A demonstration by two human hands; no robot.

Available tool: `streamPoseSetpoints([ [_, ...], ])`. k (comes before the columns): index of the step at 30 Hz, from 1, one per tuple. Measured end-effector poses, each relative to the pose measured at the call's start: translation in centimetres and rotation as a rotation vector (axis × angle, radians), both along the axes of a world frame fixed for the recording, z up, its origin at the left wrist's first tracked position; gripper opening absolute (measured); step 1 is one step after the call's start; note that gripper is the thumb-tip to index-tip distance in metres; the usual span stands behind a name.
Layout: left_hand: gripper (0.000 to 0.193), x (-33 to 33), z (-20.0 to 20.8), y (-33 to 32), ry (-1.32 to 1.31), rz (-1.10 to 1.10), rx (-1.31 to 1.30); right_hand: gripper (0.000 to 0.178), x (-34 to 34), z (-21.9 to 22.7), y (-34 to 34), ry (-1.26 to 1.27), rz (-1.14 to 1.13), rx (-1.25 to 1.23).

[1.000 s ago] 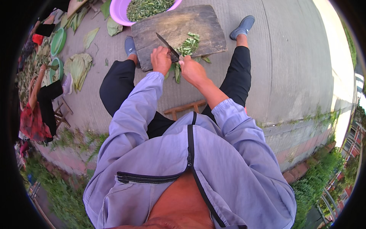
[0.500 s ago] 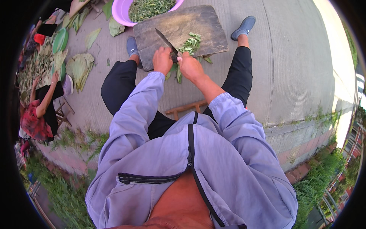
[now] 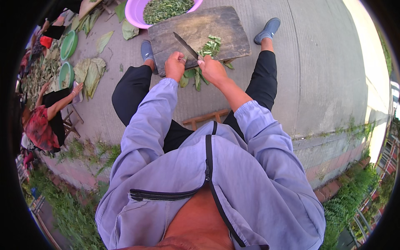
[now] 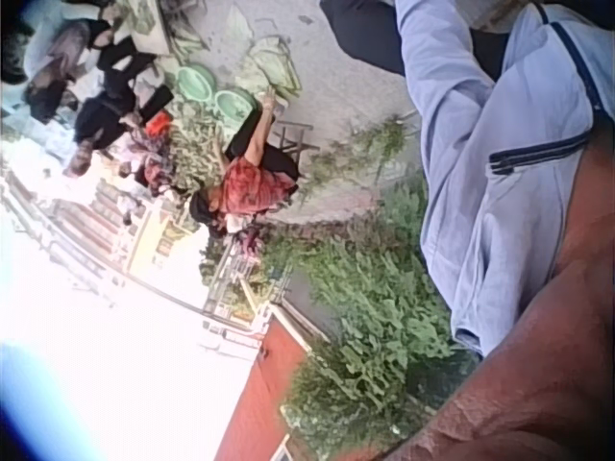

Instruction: The person sits on a stool and uses a cleaver to chop green stalks into small pieces on a wooden board, with a basin of chopped vegetables nearby.

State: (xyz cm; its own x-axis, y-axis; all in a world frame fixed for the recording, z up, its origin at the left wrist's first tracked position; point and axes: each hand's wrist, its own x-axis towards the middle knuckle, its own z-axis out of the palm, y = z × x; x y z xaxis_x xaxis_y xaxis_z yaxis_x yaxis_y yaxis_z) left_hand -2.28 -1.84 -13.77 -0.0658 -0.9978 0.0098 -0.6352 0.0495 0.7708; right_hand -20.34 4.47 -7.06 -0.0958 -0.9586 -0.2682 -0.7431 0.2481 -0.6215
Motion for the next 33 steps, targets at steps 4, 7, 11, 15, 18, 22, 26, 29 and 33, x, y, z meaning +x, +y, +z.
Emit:
streamPoseSetpoints([
  [4, 0.019, -0.5, -0.8, 0.1, 0.015, -0.008, -0.024, 0.039, -0.8, 0.2, 2.0, -0.112, -0.086, -0.033],
  [7, 0.016, -0.3, -1.5, -0.9, 0.134, 0.013, 0.070, 0.038, -0.8, 0.3, 3.7, -0.213, -0.153, -0.113],
  [11, 0.018, -0.4, -1.0, -1.3, 0.565, 0.110, 0.335, 0.036, -1.2, -0.3, 6.0, -0.294, -0.226, -0.115],
  [15, 0.021, -0.3, 1.4, -0.5, 0.880, 0.247, 0.596, 0.032, -1.5, 0.4, 8.3, -0.583, -0.396, -0.017],
  [18, 0.019, 0.3, 3.1, 0.1, 1.009, 0.230, 0.649, 0.030, -1.7, 1.0, 9.9, -0.680, -0.452, 0.008],
  [22, 0.018, 1.1, 4.6, 2.0, 1.185, 0.199, 0.660, 0.028, -2.0, 1.9, 11.9, -0.744, -0.484, 0.029],
  [26, 0.016, 1.5, 5.7, 4.1, 1.297, 0.113, 0.623, 0.028, -2.1, 1.8, 13.5, -0.730, -0.479, 0.017],
  [29, 0.016, 1.9, 5.8, 6.1, 1.317, 0.101, 0.611, 0.028, -1.5, 2.3, 14.2, -0.741, -0.451, 0.005],
  [33, 0.014, 1.2, 5.4, 9.5, 1.318, 0.128, 0.649, 0.027, -0.6, 3.4, 14.6, -0.787, -0.455, 0.031],
])
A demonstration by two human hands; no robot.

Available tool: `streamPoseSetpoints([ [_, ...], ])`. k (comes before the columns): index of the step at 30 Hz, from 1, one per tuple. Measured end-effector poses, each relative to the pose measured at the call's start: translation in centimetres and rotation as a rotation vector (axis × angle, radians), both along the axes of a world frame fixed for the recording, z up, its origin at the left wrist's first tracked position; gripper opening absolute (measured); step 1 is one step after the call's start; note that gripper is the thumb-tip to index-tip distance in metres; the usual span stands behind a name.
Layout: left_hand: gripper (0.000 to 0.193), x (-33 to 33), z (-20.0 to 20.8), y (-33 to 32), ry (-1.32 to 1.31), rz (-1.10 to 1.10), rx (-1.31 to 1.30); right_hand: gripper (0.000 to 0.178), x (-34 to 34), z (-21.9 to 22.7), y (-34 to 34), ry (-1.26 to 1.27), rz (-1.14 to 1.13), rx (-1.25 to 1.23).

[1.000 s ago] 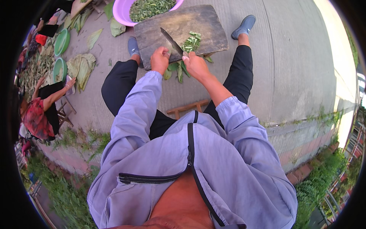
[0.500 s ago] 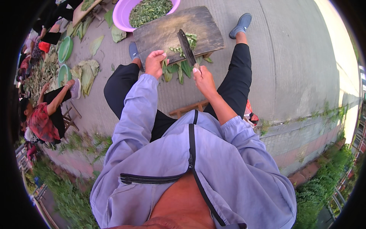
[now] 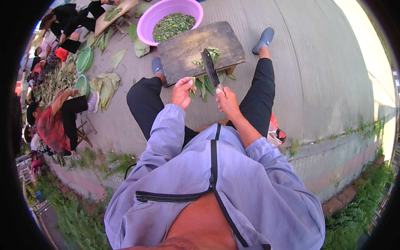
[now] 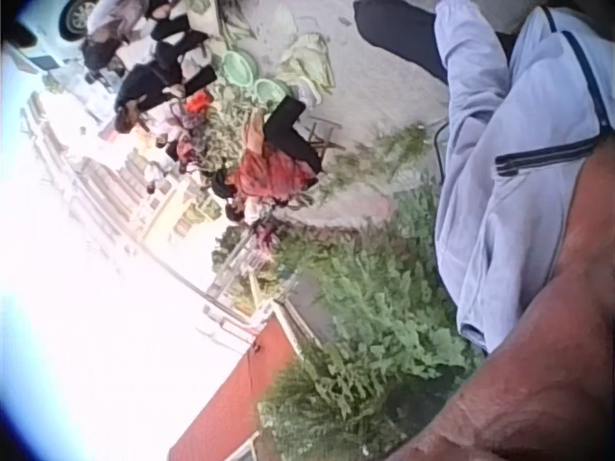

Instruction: The person sits on a stool and uses a cleaver to chop green stalks into small pieces on a wooden board, with a basin of chopped vegetables nearby.

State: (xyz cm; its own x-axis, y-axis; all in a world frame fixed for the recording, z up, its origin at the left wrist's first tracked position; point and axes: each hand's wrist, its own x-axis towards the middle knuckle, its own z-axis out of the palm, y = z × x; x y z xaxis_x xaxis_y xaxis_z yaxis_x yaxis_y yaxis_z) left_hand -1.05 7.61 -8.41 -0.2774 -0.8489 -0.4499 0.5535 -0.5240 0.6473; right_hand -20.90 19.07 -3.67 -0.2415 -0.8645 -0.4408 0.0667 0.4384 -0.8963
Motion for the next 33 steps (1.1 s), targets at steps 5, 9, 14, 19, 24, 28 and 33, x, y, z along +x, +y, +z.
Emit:
streamPoseSetpoints([
  [5, 0.012, -1.0, 0.3, 3.9, -0.045, -0.127, -0.060, 0.026, 0.8, 1.7, -0.1, -0.035, 0.015, -0.020],
  [9, 0.011, -1.6, 1.5, 5.7, -0.165, -0.245, -0.165, 0.027, 1.4, 2.4, -0.3, -0.034, 0.066, -0.054],
  [14, 0.011, -1.5, 2.9, 6.5, -0.310, -0.350, -0.303, 0.030, 2.0, 3.4, -0.1, -0.065, 0.116, -0.130],
  [19, 0.015, -1.9, 3.6, 6.5, -0.437, -0.360, -0.483, 0.028, 1.9, 5.1, 0.1, -0.147, 0.103, -0.113],
  [24, 0.015, -2.1, 3.7, 6.7, -0.445, -0.348, -0.529, 0.027, 1.4, 5.2, 0.0, -0.262, 0.074, -0.136],
  [28, 0.016, -2.1, 4.2, 6.6, -0.506, -0.344, -0.632, 0.030, 1.3, 5.4, -0.2, -0.245, 0.076, -0.127],
  [33, 0.015, -2.1, 5.3, 6.8, -0.331, -0.322, -0.451, 0.032, 1.0, 6.3, -0.1, -0.247, 0.095, -0.137],
])
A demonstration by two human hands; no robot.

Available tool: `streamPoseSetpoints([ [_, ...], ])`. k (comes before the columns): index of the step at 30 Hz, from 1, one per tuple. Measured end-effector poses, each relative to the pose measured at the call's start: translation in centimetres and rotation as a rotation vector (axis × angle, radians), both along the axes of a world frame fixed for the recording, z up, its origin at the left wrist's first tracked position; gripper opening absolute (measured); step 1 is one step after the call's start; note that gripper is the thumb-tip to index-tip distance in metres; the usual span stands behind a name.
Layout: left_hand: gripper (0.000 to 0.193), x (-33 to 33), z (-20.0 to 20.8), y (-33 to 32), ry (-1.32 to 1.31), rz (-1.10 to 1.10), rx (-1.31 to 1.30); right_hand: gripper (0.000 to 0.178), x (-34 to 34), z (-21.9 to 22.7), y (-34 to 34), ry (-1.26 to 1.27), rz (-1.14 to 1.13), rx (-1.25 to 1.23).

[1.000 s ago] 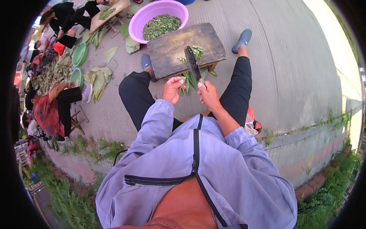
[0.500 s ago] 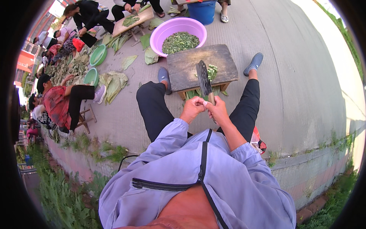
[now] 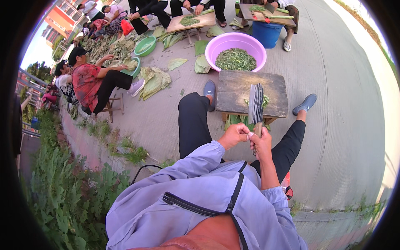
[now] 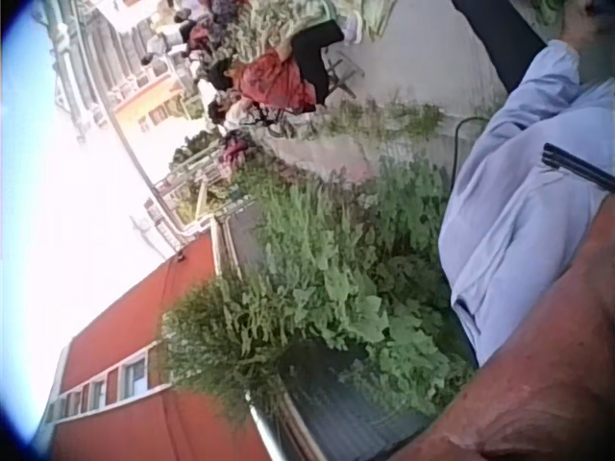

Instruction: The person sits on a stool and uses a cleaver to chop green stalks into small pieces on a wooden board, with a basin of chopped vegetables nearby.

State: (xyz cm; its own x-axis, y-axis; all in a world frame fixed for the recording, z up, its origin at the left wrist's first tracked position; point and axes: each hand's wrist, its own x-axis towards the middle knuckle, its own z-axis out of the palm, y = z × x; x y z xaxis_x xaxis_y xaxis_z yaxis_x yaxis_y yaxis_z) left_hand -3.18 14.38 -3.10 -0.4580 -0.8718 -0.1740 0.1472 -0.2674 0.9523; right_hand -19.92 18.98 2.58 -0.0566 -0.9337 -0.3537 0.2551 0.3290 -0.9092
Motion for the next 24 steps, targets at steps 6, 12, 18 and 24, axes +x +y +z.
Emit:
streamPoseSetpoints([
  [6, 0.015, 0.4, 0.7, 0.0, 0.009, -0.007, 0.122, 0.032, -0.3, 0.5, -0.1, -0.034, 0.036, -0.028],
  [12, 0.012, 0.2, 0.4, -0.1, -0.023, -0.043, 0.055, 0.033, -1.1, 0.4, -0.4, -0.039, 0.067, -0.012],
  [18, 0.008, 0.1, -0.1, 0.3, -0.042, -0.050, 0.016, 0.031, -1.2, 0.2, -0.2, -0.006, 0.100, -0.009],
  [24, 0.004, -0.5, 0.6, 0.6, -0.053, 0.013, -0.015, 0.024, -1.2, -0.2, -0.4, 0.024, 0.072, 0.003],
])
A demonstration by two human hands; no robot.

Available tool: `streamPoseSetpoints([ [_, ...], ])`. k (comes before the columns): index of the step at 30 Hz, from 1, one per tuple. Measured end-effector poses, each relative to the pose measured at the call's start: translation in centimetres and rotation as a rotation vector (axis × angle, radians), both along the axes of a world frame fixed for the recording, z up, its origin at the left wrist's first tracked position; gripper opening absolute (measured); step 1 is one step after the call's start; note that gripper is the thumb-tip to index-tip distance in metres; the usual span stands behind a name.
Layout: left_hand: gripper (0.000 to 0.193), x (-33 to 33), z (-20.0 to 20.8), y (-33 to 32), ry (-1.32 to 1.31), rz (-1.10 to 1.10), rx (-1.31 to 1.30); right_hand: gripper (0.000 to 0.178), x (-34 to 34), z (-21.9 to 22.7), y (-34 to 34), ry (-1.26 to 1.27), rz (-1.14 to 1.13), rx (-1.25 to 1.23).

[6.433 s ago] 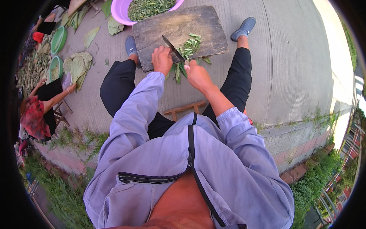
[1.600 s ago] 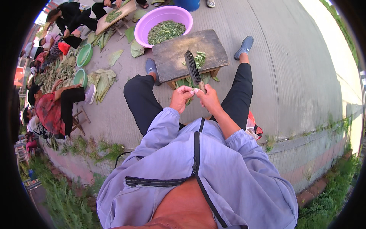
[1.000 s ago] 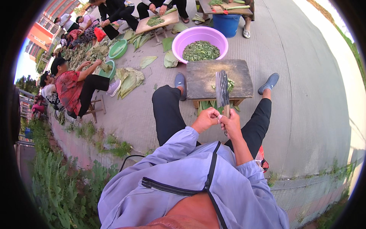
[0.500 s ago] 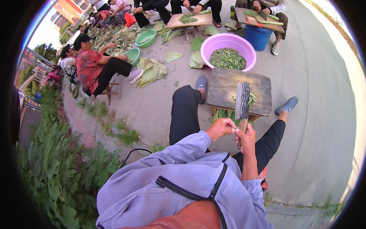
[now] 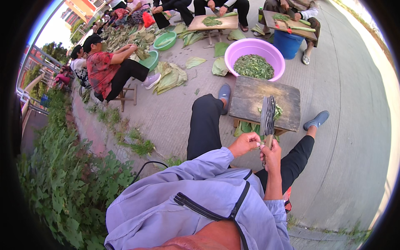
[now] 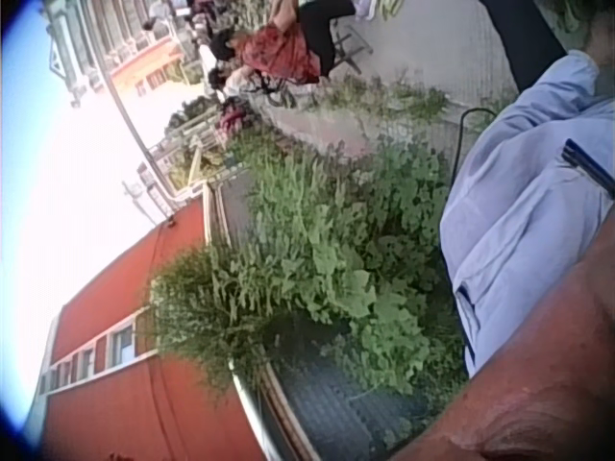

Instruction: The person sits on a stool and uses a cleaver to chop green stalks into small pieces on a wooden board, with a basin of chopped vegetables nearby.

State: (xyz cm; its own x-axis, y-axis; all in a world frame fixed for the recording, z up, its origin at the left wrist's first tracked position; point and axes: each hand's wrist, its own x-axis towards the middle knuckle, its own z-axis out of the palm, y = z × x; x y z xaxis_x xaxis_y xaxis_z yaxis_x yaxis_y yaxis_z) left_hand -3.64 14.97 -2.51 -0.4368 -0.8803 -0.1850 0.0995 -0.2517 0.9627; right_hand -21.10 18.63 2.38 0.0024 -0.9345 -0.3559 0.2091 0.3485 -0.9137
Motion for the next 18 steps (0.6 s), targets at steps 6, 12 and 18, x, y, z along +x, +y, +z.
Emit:
streamPoseSetpoints([
  [6, 0.006, -0.3, 0.0, 0.6, -0.241, 0.045, -0.344, 0.024, -0.1, -0.6, -0.1, -0.008, -0.019, 0.025],
  [12, 0.014, -0.2, 1.8, 1.6, -0.407, 0.078, -0.626, 0.023, 0.1, -0.8, -0.1, -0.065, -0.090, 0.108],
  [18, 0.019, -0.2, 3.4, 2.1, -0.467, -0.003, -0.760, 0.024, -0.3, -1.8, 0.0, -0.191, -0.157, 0.177],
])
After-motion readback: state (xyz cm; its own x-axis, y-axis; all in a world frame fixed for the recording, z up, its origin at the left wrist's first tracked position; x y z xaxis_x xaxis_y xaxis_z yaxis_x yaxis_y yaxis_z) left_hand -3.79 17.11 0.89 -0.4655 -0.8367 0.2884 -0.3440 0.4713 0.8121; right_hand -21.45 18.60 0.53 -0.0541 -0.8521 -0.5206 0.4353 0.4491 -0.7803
